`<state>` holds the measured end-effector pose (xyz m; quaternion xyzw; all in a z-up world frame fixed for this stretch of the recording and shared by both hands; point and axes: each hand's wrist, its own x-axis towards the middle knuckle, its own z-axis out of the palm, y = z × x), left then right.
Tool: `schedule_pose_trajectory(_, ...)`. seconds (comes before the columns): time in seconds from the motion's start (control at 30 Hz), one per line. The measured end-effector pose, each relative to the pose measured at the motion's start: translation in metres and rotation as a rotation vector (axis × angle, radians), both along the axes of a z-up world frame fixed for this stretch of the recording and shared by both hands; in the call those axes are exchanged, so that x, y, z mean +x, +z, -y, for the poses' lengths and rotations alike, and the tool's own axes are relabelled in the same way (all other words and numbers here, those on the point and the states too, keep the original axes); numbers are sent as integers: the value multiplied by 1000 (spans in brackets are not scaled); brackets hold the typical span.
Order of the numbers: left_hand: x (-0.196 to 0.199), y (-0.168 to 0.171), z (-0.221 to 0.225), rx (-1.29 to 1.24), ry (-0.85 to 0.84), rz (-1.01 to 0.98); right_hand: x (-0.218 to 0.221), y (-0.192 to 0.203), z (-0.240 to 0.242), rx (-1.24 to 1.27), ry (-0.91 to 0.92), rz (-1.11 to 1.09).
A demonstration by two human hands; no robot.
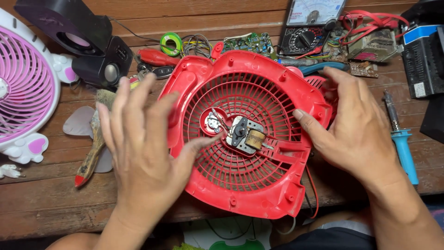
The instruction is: Disassembling a small electric fan to clean the housing and remove the motor assembly.
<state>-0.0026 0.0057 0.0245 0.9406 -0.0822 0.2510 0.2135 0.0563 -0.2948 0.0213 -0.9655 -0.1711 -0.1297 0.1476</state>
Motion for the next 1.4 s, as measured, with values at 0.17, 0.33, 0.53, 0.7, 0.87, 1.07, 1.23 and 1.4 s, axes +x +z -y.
schedule_pose_trajectory(0.17, 18, 7, 22, 311, -343, -46, 8, -10, 2, 39, -78, -171)
schedule_pose_trajectory(0.33, 39, -38, 38, 502, -582, -21, 7, -11, -3, 166, 57, -22)
schedule_pose_trajectory(0.53, 68, -47, 38, 324, -680, -275, 11, -16, -1, 163, 83, -24)
schedule_pose_trajectory(0.7, 68, -42, 39, 299, -698, -327, 10, -14, -1, 149, 72, -36)
schedule_pose_trajectory(0.87, 67, -38, 40, 305, -694, -268, 9, -13, -1, 162, 97, 0)
schedule_pose_trajectory(1.07, 72, -43, 40, 273, -752, -235, 9, -12, -2, 171, 101, 0)
schedule_pose_trajectory(1.23, 69, -39, 40, 210, -732, -357, 8, -10, -3, 210, 129, 0)
schedule_pose_trajectory(1.4, 67, -28, 33, 111, -744, -335, 9, -15, -1, 186, 132, 13)
